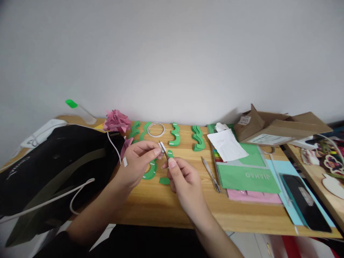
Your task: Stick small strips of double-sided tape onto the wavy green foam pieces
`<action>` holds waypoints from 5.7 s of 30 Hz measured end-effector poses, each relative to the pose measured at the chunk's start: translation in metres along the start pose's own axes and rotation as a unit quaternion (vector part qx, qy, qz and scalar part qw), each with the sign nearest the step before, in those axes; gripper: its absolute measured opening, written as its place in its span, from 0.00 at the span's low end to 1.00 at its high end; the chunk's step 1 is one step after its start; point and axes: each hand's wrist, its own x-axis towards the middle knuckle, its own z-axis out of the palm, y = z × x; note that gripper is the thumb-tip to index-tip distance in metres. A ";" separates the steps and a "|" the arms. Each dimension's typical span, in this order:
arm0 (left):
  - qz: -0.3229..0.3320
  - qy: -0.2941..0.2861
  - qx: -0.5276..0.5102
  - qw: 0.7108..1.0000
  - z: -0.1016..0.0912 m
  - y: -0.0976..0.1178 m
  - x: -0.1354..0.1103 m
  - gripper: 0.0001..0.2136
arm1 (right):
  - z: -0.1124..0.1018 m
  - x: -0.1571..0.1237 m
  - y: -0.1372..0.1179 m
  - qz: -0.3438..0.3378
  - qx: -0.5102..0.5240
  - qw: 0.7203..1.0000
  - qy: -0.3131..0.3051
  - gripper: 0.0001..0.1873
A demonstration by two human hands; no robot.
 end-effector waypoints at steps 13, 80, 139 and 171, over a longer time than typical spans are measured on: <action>-0.012 0.003 -0.038 0.999 0.001 -0.001 0.001 0.04 | -0.001 0.000 0.001 0.000 -0.016 1.000 0.011 0.20; 0.133 -0.021 0.424 0.895 -0.070 -0.036 -0.056 0.16 | -0.039 0.002 0.050 0.107 0.006 0.981 0.162 0.18; 0.249 -0.324 0.649 0.642 -0.084 -0.091 -0.096 0.20 | -0.026 -0.003 0.098 0.162 -0.391 0.900 0.107 0.11; 0.244 -0.324 0.655 0.638 -0.077 -0.089 -0.092 0.22 | -0.038 0.010 0.083 0.168 -0.605 0.775 0.067 0.17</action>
